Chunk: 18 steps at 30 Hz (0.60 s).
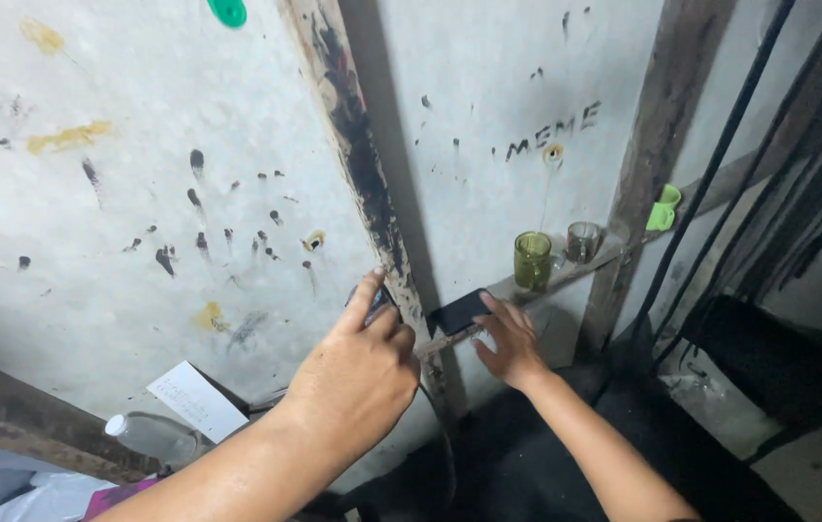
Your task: Sanding the edge of a leather strip, applying edge finish, and hanging it to dry.
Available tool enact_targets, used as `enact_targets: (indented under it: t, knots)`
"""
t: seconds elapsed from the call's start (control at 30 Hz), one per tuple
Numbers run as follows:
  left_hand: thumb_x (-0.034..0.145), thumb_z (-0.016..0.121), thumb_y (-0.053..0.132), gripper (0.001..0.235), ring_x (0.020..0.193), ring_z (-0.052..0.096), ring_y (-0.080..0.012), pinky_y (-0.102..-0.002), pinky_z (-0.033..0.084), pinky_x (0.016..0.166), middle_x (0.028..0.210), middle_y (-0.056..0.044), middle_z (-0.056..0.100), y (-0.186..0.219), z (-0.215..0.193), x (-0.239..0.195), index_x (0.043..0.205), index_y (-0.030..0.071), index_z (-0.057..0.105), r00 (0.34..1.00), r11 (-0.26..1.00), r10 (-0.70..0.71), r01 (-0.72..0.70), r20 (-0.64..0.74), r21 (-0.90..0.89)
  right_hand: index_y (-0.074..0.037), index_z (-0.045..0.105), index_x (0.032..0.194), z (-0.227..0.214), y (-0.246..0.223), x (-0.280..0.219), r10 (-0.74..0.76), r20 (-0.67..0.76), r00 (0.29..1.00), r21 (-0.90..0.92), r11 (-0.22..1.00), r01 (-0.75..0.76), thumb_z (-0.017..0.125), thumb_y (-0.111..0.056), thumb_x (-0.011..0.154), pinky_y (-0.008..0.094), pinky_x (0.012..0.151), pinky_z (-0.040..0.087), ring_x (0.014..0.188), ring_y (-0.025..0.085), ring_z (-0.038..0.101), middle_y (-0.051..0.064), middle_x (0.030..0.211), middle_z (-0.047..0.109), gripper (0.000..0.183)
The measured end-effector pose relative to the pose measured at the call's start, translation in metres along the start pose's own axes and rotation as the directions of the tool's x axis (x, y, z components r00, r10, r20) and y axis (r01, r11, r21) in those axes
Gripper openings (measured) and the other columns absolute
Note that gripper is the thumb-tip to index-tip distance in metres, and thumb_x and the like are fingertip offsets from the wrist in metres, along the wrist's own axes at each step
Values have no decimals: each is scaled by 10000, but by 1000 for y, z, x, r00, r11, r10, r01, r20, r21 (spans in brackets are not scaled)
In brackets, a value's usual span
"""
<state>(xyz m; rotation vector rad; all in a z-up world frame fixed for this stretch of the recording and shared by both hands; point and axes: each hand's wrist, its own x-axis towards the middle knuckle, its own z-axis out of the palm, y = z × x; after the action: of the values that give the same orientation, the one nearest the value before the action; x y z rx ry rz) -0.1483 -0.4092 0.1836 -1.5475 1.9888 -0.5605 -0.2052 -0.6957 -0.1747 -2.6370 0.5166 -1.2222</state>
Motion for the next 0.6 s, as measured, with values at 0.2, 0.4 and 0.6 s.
enact_targets:
  t: [0.2,0.4,0.6]
  knots:
    - [893,607,200,223,1001,602,-381,-724,180,1242,916,-107,724,2,9,19,875,214,828,999,998,-46,47,-29,32,-105,686,1032,-78,-136,149,-456,-216,863,-98,890,446,662,-160,820,517,1115,421,1300,346,594,123,1480,582,220]
    - [934,572,220,247,1144,583,-405,-721,167,1243,1015,-125,726,-7,11,19,989,204,812,994,994,-101,98,52,56,-92,659,1224,-12,-135,149,-412,-186,892,-282,892,353,532,-275,968,634,1174,320,1397,384,500,167,1556,480,340]
    - [980,555,215,254,1051,593,-316,-708,137,1262,1027,-88,721,-22,-3,25,948,205,807,973,991,-127,118,195,58,-101,667,957,-35,-140,148,-439,-246,864,-226,893,389,551,-93,854,679,1076,389,1240,386,611,159,1343,665,156]
